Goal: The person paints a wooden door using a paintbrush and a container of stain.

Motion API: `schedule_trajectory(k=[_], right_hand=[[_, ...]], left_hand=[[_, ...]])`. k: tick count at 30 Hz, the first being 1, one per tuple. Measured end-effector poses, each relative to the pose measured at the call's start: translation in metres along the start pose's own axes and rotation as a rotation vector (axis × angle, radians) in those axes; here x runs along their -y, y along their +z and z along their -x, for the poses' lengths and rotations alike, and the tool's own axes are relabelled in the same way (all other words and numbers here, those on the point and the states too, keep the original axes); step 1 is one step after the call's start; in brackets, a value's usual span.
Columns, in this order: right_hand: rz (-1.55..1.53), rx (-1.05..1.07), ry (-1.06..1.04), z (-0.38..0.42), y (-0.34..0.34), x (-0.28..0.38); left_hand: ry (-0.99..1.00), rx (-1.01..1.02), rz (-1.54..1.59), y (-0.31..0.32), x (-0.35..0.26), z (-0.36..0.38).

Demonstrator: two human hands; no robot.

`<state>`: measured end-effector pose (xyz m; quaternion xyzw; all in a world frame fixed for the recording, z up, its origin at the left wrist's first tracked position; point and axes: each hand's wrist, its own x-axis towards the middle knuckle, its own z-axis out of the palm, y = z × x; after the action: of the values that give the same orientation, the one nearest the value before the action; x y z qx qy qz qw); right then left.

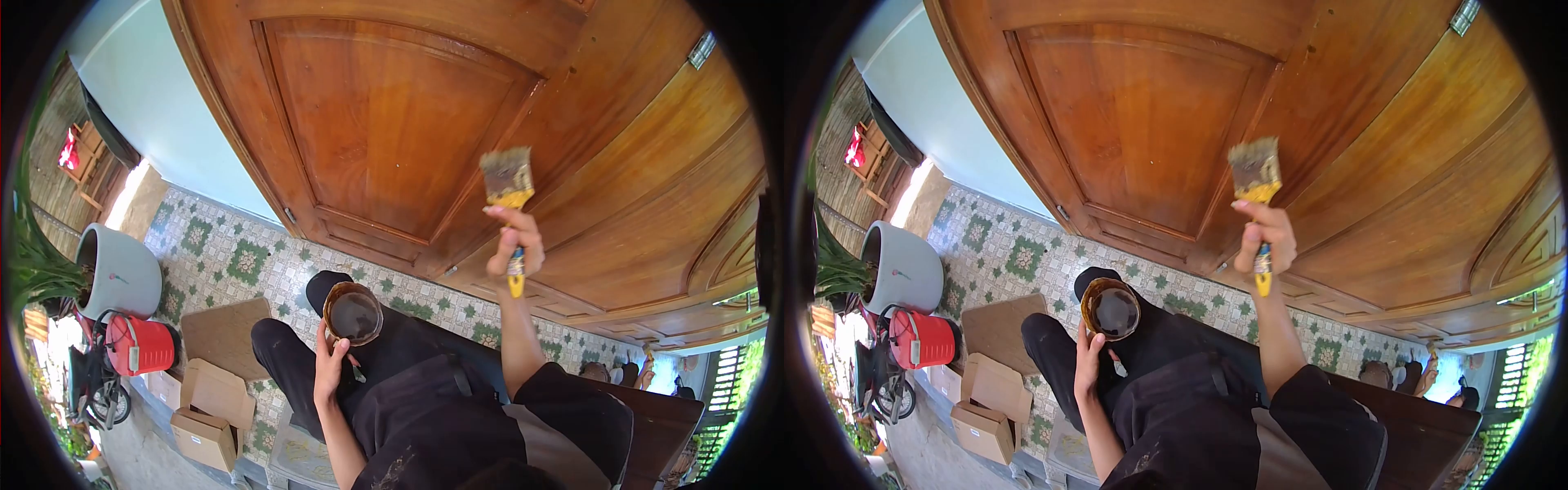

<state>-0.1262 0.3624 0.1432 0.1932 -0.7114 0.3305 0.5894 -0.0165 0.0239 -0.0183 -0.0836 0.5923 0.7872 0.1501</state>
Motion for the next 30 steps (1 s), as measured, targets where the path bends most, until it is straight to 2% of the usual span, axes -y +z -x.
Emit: schedule_trajectory(k=[5,6,8,9,11,13,15,18,22,26,29,30], right_hand=[[0.149,0.242,0.032,0.060,0.004,0.008],[0.151,0.238,0.032,0.065,0.000,0.010],[0.208,0.398,0.141,0.064,-0.001,0.018],[0.202,0.392,0.136,0.061,-0.001,0.020],[-0.031,0.123,0.271,0.039,0.002,0.023],[-0.007,0.089,0.142,0.009,-0.003,0.019],[-0.110,-0.005,0.133,-0.025,-0.003,0.017],[0.050,-0.008,-0.272,-0.086,0.002,-0.003],[0.099,-0.061,-0.337,-0.118,0.015,0.006],[0.150,-0.042,-0.294,-0.093,0.011,0.007],[0.187,0.143,-0.262,-0.065,0.004,0.015],[0.193,0.135,-0.271,-0.063,0.000,0.019]], left_hand=[[0.002,-0.003,0.000,0.003,-0.004,0.002],[0.002,-0.006,-0.001,0.003,-0.004,0.002],[0.008,0.003,-0.008,0.001,-0.002,0.001],[0.016,0.009,-0.010,0.000,0.000,0.000],[0.040,0.014,-0.012,-0.002,0.002,-0.003],[0.041,0.026,-0.012,-0.001,0.001,-0.004],[0.028,0.036,-0.005,0.003,-0.007,-0.003],[0.033,0.026,-0.042,0.005,-0.010,-0.003],[0.046,0.025,-0.073,0.001,-0.004,-0.004],[0.060,0.021,-0.053,0.000,0.000,-0.004],[0.058,0.028,-0.056,0.003,-0.003,-0.001],[0.055,0.023,-0.062,0.003,-0.004,-0.003]])
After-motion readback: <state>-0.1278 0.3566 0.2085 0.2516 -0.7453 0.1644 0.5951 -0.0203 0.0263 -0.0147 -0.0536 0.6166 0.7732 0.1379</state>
